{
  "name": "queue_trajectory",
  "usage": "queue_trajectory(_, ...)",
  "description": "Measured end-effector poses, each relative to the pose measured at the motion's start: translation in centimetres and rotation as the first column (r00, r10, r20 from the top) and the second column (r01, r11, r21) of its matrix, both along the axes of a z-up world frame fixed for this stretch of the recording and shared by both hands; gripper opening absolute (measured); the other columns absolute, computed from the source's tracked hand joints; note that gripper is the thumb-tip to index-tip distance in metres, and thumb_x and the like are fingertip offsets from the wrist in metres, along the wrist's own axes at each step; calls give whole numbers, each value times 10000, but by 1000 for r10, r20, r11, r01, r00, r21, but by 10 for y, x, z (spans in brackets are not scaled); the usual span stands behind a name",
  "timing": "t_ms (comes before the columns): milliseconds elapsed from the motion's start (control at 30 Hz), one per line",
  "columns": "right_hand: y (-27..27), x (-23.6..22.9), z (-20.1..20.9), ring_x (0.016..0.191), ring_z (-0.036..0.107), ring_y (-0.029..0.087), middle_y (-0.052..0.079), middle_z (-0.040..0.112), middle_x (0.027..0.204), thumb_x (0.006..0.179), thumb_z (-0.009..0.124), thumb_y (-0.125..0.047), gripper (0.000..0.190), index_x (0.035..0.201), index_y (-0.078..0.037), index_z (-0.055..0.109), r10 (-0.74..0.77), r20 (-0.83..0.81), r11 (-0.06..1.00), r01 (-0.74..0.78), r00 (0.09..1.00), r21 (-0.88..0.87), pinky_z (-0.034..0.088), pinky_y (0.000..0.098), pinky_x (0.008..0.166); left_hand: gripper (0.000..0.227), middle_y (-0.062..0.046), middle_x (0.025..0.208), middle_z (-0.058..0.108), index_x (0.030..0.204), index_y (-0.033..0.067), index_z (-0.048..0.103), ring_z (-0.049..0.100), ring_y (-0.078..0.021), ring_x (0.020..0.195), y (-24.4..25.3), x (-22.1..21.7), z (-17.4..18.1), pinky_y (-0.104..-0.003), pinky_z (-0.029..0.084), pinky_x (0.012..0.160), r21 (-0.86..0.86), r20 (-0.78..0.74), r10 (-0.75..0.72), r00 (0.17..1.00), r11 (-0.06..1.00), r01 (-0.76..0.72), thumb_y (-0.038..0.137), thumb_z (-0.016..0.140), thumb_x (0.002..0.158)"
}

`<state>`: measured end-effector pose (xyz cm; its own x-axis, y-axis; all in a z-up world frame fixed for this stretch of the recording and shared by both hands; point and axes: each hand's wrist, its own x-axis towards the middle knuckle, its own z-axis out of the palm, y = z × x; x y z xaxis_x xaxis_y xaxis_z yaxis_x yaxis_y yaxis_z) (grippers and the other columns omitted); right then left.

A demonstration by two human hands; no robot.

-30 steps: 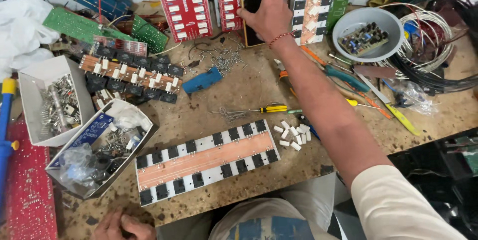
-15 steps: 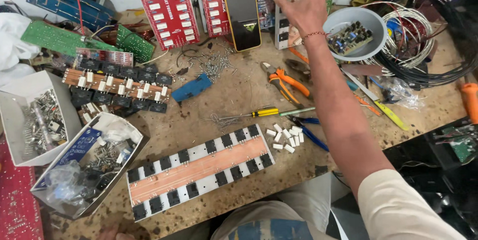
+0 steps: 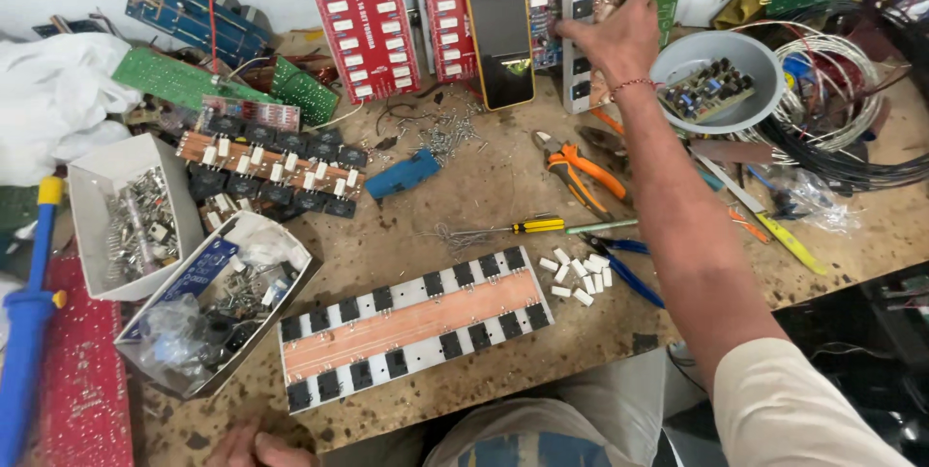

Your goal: The person places small white ceramic components onto a circuit board with black modules and copper traces. They retrieve components from a box and arrange them on the board, then briefly use a smartphone before returning to the board.

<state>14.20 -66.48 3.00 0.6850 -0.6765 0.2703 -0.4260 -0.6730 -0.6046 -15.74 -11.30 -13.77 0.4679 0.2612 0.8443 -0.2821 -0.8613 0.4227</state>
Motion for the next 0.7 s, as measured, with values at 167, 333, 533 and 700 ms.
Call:
queue_trajectory(167,-19,-15,-13,1335,486,492,304,491,1438,795,1063,-586,1269,1476,119,257,214,88,967,-198,973,-161,470,536,1099,187,-308,1036,643,1017,-144,723,608,-430,915,12,-10,-19,-501,485,752,-19,-101,71,992,997,-74,-122,539,999)
queue_trajectory(333,5,-44,24,1303,526,529,371,532,1422,807,1048,-444,1154,1457,159,309,535,116,774,-430,837,-464,457,579,1096,212,-305,981,665,946,-151,720,677,-425,867,0,-11,14,-475,557,745,-21,-91,31,995,999,-33,-175,511,964)
queue_trajectory(533,111,-78,65,771,677,241,266,549,1417,605,949,-685,1354,1516,70,291,461,-365,490,-575,809,-655,610,315,570,306,-279,914,632,902,-133,659,661,-431,822,-2,-6,24,-513,551,722,-18,-13,-48,999,999,48,23,470,1085)
queue_trajectory(700,188,-90,48,485,563,131,213,394,1495,639,916,-394,1171,1511,14,250,355,-738,289,-818,574,-497,449,222,293,271,-236,975,680,939,-62,721,645,-374,790,3,-8,12,-461,486,643,3,-40,24,999,1000,-23,50,502,1050)
